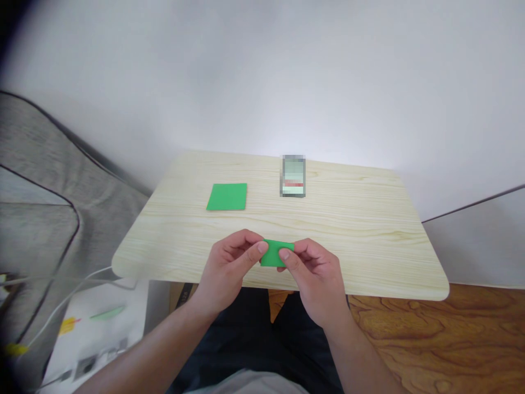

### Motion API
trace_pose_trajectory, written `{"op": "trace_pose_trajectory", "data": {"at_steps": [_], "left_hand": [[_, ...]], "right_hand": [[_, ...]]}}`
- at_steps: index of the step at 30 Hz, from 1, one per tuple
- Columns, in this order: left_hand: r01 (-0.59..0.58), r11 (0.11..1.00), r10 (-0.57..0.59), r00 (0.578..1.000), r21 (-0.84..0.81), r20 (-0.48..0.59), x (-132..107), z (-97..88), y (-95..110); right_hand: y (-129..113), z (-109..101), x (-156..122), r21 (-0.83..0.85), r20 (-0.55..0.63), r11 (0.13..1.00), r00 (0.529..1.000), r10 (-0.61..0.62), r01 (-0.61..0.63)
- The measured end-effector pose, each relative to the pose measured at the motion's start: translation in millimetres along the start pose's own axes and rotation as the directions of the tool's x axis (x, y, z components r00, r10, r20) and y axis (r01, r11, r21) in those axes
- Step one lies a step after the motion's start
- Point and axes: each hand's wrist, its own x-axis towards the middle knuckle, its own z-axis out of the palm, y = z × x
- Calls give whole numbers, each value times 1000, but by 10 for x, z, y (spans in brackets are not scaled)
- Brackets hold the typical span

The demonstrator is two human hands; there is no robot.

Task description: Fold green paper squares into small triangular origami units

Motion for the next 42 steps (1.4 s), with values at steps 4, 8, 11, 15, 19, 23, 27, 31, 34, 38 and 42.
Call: {"op": "trace_pose_trajectory", "data": {"at_steps": [4, 8, 11, 15, 19, 23, 27, 31, 34, 38, 42], "left_hand": [[-22, 994, 20, 1000, 107, 20, 89, -53, -4], [-142, 919, 76, 979, 367, 188, 326, -143, 54], [-280, 820, 133, 942, 500, 309, 562, -195, 96], [-317, 821, 222, 944, 474, 246, 848, -241, 77], [-250, 883, 205, 967, 396, 153, 1034, -298, -13], [-213, 926, 199, 977, 311, 77, 1122, -366, -120], [-184, 930, 182, 983, 317, 36, 1146, -429, -201], [-199, 878, 175, 980, 435, 94, 1138, -454, -244], [-232, 836, 185, 972, 498, 144, 1126, -439, -256], [-257, 798, 195, 966, 544, 170, 1108, -407, -255], [-261, 793, 182, 964, 551, 194, 1096, -396, -270]], "right_hand": [[29, -20, 77, -13, 44, 1000, 999, 22, -22], [84, -84, 324, -117, 187, 993, 982, 37, -15], [115, -122, 571, -181, 253, 982, 967, -5, 53], [181, -115, 877, -59, 167, 995, 984, -69, 79], [323, -52, 1125, 80, 124, 996, 991, -43, 33], [467, 5, 1325, 193, 186, 980, 982, 1, -38], [458, 0, 1451, 149, 280, 987, 960, 11, -55], [328, -43, 1493, -62, 370, 998, 929, 19, 4], [276, -83, 1478, -170, 358, 977, 932, -62, 130], [298, -158, 1415, -250, 335, 958, 941, -51, 141], [360, -240, 1338, -275, 319, 954, 947, -30, 123]]}}
